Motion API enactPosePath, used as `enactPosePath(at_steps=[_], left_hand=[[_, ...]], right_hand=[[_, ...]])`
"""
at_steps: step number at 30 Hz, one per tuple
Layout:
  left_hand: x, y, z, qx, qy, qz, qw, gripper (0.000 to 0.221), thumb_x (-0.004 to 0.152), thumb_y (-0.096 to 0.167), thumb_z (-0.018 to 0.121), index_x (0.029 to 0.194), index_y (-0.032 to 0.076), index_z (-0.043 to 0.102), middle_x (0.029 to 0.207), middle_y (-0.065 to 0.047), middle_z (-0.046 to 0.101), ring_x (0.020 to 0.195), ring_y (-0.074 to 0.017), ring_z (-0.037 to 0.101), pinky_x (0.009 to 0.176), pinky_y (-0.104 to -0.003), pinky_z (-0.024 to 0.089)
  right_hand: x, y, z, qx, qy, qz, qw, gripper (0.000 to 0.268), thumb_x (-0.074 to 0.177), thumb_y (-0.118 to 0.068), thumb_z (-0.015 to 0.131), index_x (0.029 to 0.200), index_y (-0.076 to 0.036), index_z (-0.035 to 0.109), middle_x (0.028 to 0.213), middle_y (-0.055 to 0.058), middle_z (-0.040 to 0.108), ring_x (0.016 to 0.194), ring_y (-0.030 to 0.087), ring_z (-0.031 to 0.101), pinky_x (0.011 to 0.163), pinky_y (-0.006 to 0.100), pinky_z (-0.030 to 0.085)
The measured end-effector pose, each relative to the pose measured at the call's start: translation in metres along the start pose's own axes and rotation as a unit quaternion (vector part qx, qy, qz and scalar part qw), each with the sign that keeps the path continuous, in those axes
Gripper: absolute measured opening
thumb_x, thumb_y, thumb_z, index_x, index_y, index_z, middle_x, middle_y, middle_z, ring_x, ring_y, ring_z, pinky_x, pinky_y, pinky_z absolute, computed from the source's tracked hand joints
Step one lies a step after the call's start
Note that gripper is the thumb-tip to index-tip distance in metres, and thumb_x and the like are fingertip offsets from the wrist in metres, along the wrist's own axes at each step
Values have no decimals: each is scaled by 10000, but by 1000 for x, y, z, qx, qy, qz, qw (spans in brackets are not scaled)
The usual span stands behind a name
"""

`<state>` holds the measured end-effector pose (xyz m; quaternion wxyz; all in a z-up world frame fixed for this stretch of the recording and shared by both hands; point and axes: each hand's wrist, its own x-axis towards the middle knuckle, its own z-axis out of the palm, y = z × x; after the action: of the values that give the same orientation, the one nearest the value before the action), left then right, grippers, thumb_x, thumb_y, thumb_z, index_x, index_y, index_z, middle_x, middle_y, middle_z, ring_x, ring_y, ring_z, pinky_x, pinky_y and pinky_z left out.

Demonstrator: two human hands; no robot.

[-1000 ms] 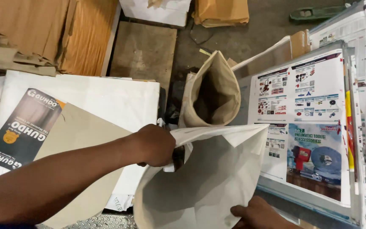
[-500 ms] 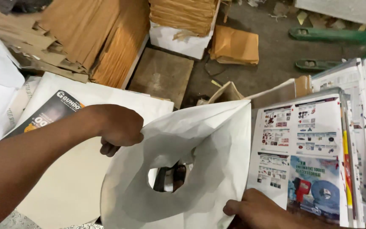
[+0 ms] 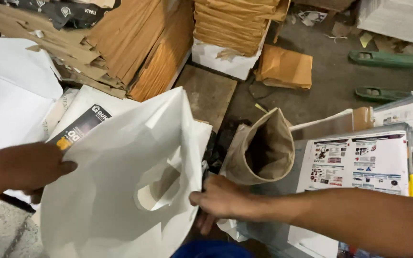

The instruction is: Cleaning the rollers of a printing press with a cloth and then navigating the production floor while handling paper materials.

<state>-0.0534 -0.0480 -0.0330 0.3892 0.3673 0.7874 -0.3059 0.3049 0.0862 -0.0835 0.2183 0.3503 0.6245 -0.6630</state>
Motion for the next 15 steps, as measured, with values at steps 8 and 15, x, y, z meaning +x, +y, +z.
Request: enactPosePath(at_steps=[8, 15], left_hand=[[43, -35, 9, 8, 41, 30, 999, 586, 1064, 434, 442, 856, 5, 783, 694, -88, 779, 658, -243, 704, 751, -407, 605], [93, -73, -16, 0, 106, 77, 991, 537, 1048, 423, 464, 898, 7, 768, 747, -99, 768, 702, -258, 695, 778, -415, 589]], right_hand=[[133, -34, 18, -48, -55, -69, 995, 548, 1030, -341, 454, 777, 108, 641, 718, 153, 770, 619, 235, 772, 621, 355, 645], [173, -56, 43, -143, -88, -145, 975, 656, 1021, -465, 471, 698, 50, 715, 690, 131, 789, 561, 202, 762, 678, 317, 644]])
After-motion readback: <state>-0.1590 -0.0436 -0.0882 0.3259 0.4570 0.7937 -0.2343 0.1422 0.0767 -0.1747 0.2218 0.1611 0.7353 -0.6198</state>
